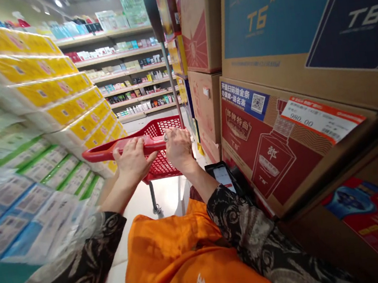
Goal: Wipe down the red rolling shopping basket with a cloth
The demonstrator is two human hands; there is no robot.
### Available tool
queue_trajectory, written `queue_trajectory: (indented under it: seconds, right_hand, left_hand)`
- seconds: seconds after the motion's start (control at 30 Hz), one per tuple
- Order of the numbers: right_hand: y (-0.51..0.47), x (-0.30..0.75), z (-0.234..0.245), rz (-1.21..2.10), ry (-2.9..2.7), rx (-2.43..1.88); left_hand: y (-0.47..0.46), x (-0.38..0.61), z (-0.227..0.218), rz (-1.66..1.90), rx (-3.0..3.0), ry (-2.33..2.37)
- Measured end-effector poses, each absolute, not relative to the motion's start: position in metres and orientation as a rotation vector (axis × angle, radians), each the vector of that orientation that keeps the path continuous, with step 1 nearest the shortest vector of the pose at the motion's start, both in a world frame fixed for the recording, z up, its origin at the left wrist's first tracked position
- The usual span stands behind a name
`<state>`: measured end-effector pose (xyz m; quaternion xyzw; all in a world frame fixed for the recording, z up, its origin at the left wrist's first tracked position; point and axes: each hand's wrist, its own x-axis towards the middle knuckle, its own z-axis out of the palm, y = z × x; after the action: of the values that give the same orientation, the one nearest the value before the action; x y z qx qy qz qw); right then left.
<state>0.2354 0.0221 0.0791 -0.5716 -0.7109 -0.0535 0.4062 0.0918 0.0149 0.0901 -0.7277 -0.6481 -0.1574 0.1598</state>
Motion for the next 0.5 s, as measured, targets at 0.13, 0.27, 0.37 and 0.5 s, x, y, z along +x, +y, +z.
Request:
queue_trajectory:
  seconds: [0.13,0.27,0.37,0.5]
  right_hand:
    - [0.021,0.23,0.087,-0.124,-1.795,-1.461]
    - [0.02,0.217,0.085,-0.1,-1.839,-1.39]
    - [0.016,0.197,0.084,-0.056,-1.894,-1.314]
    - [0.015,0.175,0.084,-0.098,-1.931,-1.244]
  left_hand:
    - [0.01,0.074,0.093,-0.425,-2.128,-1.855]
    - [0.008,0.04,0.09,-0.468,-2.022,-1.997]
    - [0.006,0.031,0.084,-0.457,-2.023,-2.034]
    - [0.002,0.036,0.085,-0.446,-2.031,-2.038]
